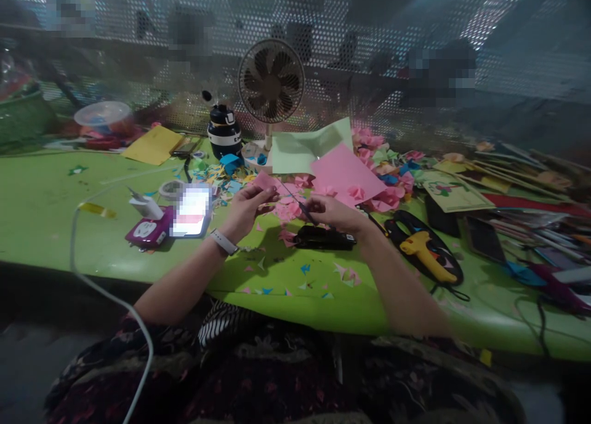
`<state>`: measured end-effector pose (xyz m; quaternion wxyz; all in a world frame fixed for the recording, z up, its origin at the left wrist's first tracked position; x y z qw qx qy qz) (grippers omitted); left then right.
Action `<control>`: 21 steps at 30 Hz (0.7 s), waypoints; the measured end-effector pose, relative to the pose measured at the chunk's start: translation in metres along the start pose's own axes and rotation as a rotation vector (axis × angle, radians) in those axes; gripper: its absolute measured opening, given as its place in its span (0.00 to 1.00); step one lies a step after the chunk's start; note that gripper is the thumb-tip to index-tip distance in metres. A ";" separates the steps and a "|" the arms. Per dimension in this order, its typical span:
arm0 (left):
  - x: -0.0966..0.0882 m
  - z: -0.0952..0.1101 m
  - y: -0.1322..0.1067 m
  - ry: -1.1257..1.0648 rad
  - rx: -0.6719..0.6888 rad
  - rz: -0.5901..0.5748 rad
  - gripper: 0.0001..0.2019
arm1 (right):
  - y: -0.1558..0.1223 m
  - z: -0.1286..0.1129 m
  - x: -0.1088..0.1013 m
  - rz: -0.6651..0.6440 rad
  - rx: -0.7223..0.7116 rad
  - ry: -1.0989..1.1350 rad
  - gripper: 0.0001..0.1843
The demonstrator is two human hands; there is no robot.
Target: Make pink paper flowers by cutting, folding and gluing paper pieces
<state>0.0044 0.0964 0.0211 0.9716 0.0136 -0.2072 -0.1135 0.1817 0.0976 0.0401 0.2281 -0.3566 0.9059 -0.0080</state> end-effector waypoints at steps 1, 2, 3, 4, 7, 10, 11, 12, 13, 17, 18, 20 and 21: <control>0.001 0.000 0.000 -0.002 -0.004 -0.008 0.14 | 0.000 0.000 0.001 -0.005 0.008 -0.022 0.24; 0.002 0.000 0.000 -0.002 -0.010 -0.018 0.14 | 0.000 0.000 0.002 -0.009 0.014 -0.038 0.24; 0.004 -0.001 0.000 -0.001 -0.017 -0.027 0.14 | 0.000 0.000 0.003 -0.011 0.018 -0.047 0.24; 0.005 -0.001 -0.001 -0.001 -0.023 -0.034 0.14 | 0.001 0.000 0.003 -0.011 0.019 -0.049 0.24; 0.007 0.000 -0.001 0.010 -0.032 -0.044 0.15 | 0.000 -0.001 0.004 -0.006 0.006 -0.050 0.25; 0.006 0.002 -0.001 0.014 -0.019 -0.040 0.16 | 0.000 -0.004 0.003 -0.001 -0.015 -0.055 0.24; 0.006 0.002 0.000 0.011 -0.015 -0.038 0.17 | 0.000 -0.004 0.003 -0.002 -0.019 -0.058 0.24; 0.005 0.002 0.000 0.007 -0.014 -0.037 0.17 | -0.001 -0.004 0.004 -0.006 -0.019 -0.060 0.24; 0.006 0.002 0.000 0.005 -0.013 -0.039 0.17 | -0.001 -0.004 0.004 -0.010 -0.017 -0.063 0.24; 0.008 0.002 -0.001 0.012 -0.014 -0.049 0.17 | 0.000 -0.003 0.004 -0.013 -0.011 -0.073 0.23; 0.008 0.001 -0.001 0.015 -0.015 -0.048 0.17 | 0.000 -0.003 0.004 -0.014 -0.014 -0.072 0.23; 0.008 0.001 -0.001 0.025 -0.018 -0.048 0.16 | 0.000 -0.003 0.005 -0.020 -0.018 -0.065 0.22; 0.009 0.001 -0.002 0.030 -0.020 -0.049 0.16 | 0.000 -0.003 0.006 -0.022 -0.017 -0.062 0.22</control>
Point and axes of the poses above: each hand's wrist, its own y-axis towards the middle knuckle, its own x-axis out of the palm, z = x × y, the point moved 10 cm from there along y, towards the middle knuckle, and after that the axes turned 12 degrees about -z, right-handed, at the moved point
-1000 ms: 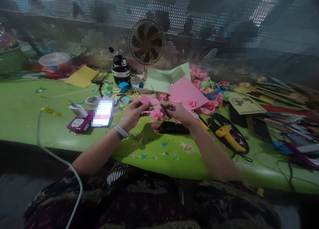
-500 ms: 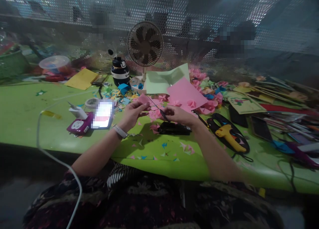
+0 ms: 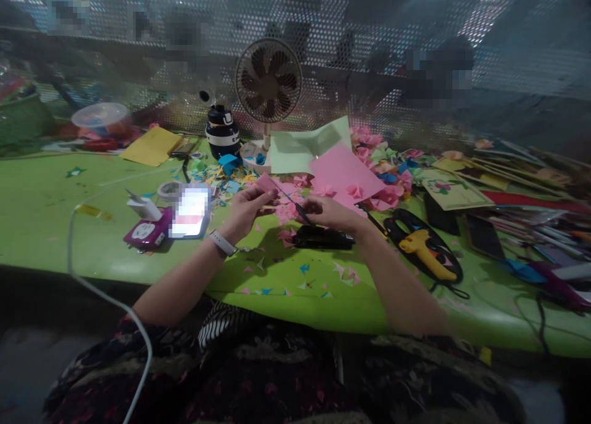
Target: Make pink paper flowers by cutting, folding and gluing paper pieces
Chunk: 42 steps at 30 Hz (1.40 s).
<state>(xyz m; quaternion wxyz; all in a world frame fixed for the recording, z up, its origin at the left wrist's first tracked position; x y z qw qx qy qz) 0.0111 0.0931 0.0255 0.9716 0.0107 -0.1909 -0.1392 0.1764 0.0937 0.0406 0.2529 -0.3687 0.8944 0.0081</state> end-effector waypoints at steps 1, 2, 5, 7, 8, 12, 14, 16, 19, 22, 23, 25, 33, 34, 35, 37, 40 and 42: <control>0.000 0.000 0.000 0.005 -0.002 -0.002 0.16 | 0.000 0.000 0.000 0.001 0.002 0.002 0.22; 0.000 0.000 0.000 0.009 -0.003 -0.004 0.16 | -0.001 -0.001 0.000 0.004 0.006 0.002 0.22; 0.000 0.000 0.000 0.007 -0.008 -0.013 0.17 | -0.002 -0.003 0.000 0.007 0.021 -0.007 0.21; 0.000 -0.001 0.000 -0.004 -0.007 -0.018 0.17 | -0.002 -0.005 0.001 0.007 0.022 -0.008 0.21; 0.000 -0.001 0.001 -0.010 -0.007 -0.020 0.18 | -0.002 -0.005 0.001 0.009 0.020 -0.004 0.22; -0.001 -0.001 0.002 -0.019 -0.010 -0.017 0.16 | -0.001 -0.006 0.000 0.032 -0.010 0.007 0.23; -0.001 -0.001 0.002 -0.015 -0.011 -0.019 0.15 | 0.000 -0.006 -0.001 0.048 -0.032 0.011 0.24; -0.001 0.000 0.003 -0.016 -0.009 -0.024 0.15 | 0.001 -0.006 -0.002 0.056 -0.050 0.024 0.24; -0.002 0.000 0.004 -0.024 -0.007 -0.014 0.14 | 0.002 -0.004 -0.001 0.060 -0.061 0.052 0.24; -0.003 -0.001 0.005 -0.038 0.001 -0.012 0.14 | 0.003 -0.001 -0.002 0.068 -0.056 0.062 0.24; -0.003 -0.001 0.005 -0.043 0.007 -0.016 0.14 | 0.003 0.000 -0.002 0.070 -0.056 0.066 0.24; -0.003 -0.001 0.006 -0.046 0.019 -0.027 0.15 | 0.003 0.001 -0.003 0.075 -0.062 0.082 0.24; -0.002 -0.003 0.006 -0.022 0.007 -0.050 0.14 | 0.001 -0.003 -0.002 0.080 -0.039 0.065 0.22; -0.002 -0.004 0.006 -0.024 0.004 -0.051 0.14 | 0.001 -0.004 -0.003 0.084 -0.042 0.063 0.22; -0.002 -0.004 0.006 -0.027 0.002 -0.053 0.15 | 0.001 -0.004 -0.003 0.085 -0.046 0.063 0.22; -0.002 -0.004 0.006 -0.030 0.004 -0.053 0.15 | 0.002 -0.004 -0.003 0.081 -0.050 0.061 0.23; -0.002 -0.004 0.006 -0.020 -0.004 -0.052 0.16 | 0.003 -0.003 -0.002 0.068 -0.046 0.067 0.25; -0.005 -0.004 0.006 -0.007 -0.010 -0.039 0.17 | 0.003 -0.001 -0.002 0.069 -0.048 0.080 0.26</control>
Point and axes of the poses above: each hand's wrist, its own y-axis towards the middle knuckle, its own x-axis out of the palm, z = x × y, the point moved 10 cm from there along y, towards the middle knuckle, and after that the axes turned 12 degrees about -z, right-handed, at the moved point
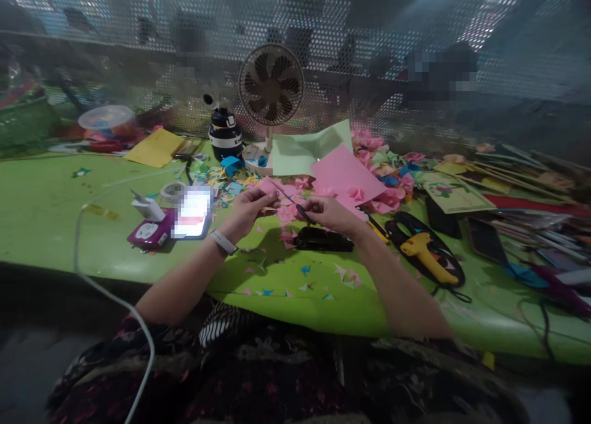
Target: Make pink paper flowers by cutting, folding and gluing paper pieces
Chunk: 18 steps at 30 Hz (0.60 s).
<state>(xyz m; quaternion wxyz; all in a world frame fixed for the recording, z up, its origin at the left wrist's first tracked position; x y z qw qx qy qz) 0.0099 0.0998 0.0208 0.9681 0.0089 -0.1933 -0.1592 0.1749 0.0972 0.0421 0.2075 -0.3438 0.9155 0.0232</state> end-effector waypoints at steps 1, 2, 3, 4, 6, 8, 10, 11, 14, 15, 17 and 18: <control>-0.002 0.001 0.000 0.002 0.004 0.010 0.17 | 0.000 0.001 -0.001 0.007 -0.003 0.010 0.27; -0.005 0.002 0.000 -0.002 0.018 0.026 0.17 | 0.001 0.002 -0.002 0.015 -0.004 0.017 0.28; -0.008 0.004 0.001 -0.009 0.039 0.043 0.17 | 0.001 0.002 -0.003 0.025 -0.004 0.022 0.29; -0.011 0.006 0.001 -0.016 0.061 0.057 0.17 | 0.001 0.003 -0.003 0.030 -0.002 0.025 0.29; -0.015 0.009 0.003 -0.018 0.098 0.072 0.17 | 0.002 0.005 -0.003 0.026 0.008 0.025 0.30; -0.016 0.010 0.004 -0.002 0.118 0.071 0.18 | 0.002 0.006 -0.002 0.018 0.016 0.020 0.29; -0.016 0.011 0.005 0.016 0.133 0.070 0.18 | 0.001 0.005 -0.001 0.016 0.021 0.008 0.28; -0.015 0.012 0.004 0.025 0.139 0.069 0.18 | 0.001 0.004 -0.001 0.017 0.024 0.000 0.27; -0.013 0.013 0.004 0.053 0.145 0.057 0.18 | 0.001 0.004 0.000 0.011 0.033 -0.007 0.26; -0.013 0.013 0.003 0.060 0.142 0.056 0.17 | 0.001 0.005 0.000 0.010 0.033 -0.003 0.25; -0.013 0.013 0.003 0.066 0.135 0.063 0.16 | 0.001 0.005 0.000 0.006 0.029 0.003 0.24; -0.013 0.013 0.003 0.067 0.131 0.069 0.15 | 0.001 0.004 0.000 0.005 0.027 0.003 0.24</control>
Point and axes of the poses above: each hand's wrist, its own y-axis towards the middle knuckle, its own x-axis out of the palm, z = x × y, the point moved 10 cm from there along y, towards the middle knuckle, and after that the axes turned 12 degrees about -z, right-handed, at the moved point
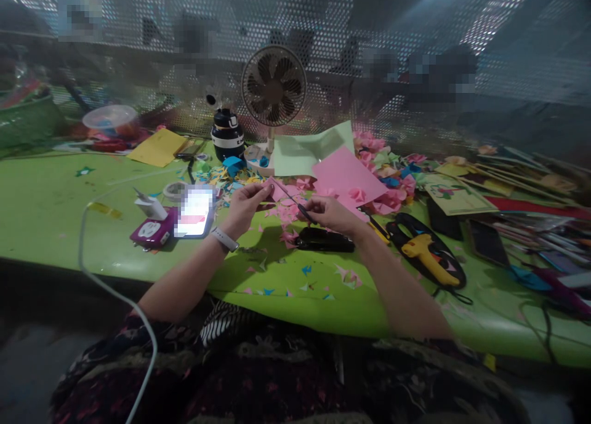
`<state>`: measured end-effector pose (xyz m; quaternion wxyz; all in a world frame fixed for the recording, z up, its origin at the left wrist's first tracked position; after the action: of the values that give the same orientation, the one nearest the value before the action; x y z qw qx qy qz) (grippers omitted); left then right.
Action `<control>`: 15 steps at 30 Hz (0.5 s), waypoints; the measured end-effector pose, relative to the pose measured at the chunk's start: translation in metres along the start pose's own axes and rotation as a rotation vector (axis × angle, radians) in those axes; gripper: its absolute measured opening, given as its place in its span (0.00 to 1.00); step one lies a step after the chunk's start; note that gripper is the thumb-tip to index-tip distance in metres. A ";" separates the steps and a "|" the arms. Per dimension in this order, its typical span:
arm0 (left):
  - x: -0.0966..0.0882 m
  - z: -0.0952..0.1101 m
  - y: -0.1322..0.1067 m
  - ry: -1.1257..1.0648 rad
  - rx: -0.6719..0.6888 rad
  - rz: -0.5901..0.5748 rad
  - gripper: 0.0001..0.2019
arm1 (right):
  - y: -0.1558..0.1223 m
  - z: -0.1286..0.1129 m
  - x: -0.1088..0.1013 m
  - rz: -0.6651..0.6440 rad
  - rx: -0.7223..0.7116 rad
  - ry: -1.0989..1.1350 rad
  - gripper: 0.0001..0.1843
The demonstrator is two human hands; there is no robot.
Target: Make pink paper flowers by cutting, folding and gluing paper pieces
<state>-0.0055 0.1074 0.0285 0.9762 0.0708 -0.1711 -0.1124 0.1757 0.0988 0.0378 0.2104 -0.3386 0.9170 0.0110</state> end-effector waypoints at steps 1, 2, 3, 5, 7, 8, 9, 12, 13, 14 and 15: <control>0.000 0.000 0.000 0.000 -0.003 0.004 0.15 | 0.000 0.000 0.000 -0.003 -0.001 -0.003 0.24; 0.000 0.000 0.000 0.000 -0.005 0.004 0.14 | 0.000 0.000 0.000 -0.007 -0.001 -0.009 0.24; 0.000 0.000 0.000 0.001 -0.006 0.002 0.14 | 0.000 -0.001 0.000 -0.009 -0.003 -0.014 0.24; 0.000 0.000 0.001 0.003 0.000 -0.008 0.15 | 0.000 -0.002 0.000 -0.007 -0.005 -0.019 0.24; 0.000 0.000 0.001 0.007 0.013 -0.024 0.15 | -0.001 -0.002 -0.001 -0.005 -0.003 -0.018 0.24; 0.000 -0.001 0.002 0.010 0.020 -0.035 0.15 | -0.001 -0.001 -0.001 -0.003 0.001 -0.019 0.23; 0.000 -0.001 0.002 0.015 0.024 -0.047 0.15 | -0.001 0.000 -0.001 -0.002 0.007 -0.022 0.23; 0.000 -0.003 0.003 0.035 0.025 -0.065 0.15 | 0.000 0.002 -0.001 0.001 0.008 -0.022 0.22; 0.000 -0.003 0.003 0.041 0.024 -0.064 0.15 | 0.001 0.002 -0.001 0.005 0.002 -0.014 0.22; 0.000 -0.002 0.003 0.045 0.024 -0.062 0.15 | 0.001 0.002 -0.002 0.009 -0.005 -0.005 0.23; 0.000 -0.002 0.003 0.049 0.024 -0.058 0.16 | 0.002 0.003 -0.002 0.010 -0.011 0.002 0.24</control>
<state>-0.0043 0.1099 0.0275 0.9755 0.0903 -0.1465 -0.1367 0.1771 0.1017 0.0358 0.2075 -0.3352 0.9188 0.0166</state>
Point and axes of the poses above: each hand's wrist, its own y-axis towards the middle knuckle, its own x-axis out of the palm, z = x × y, the point moved 10 cm from there along y, towards the middle knuckle, and after that the axes turned 12 degrees about -z, right-handed, at the moved point
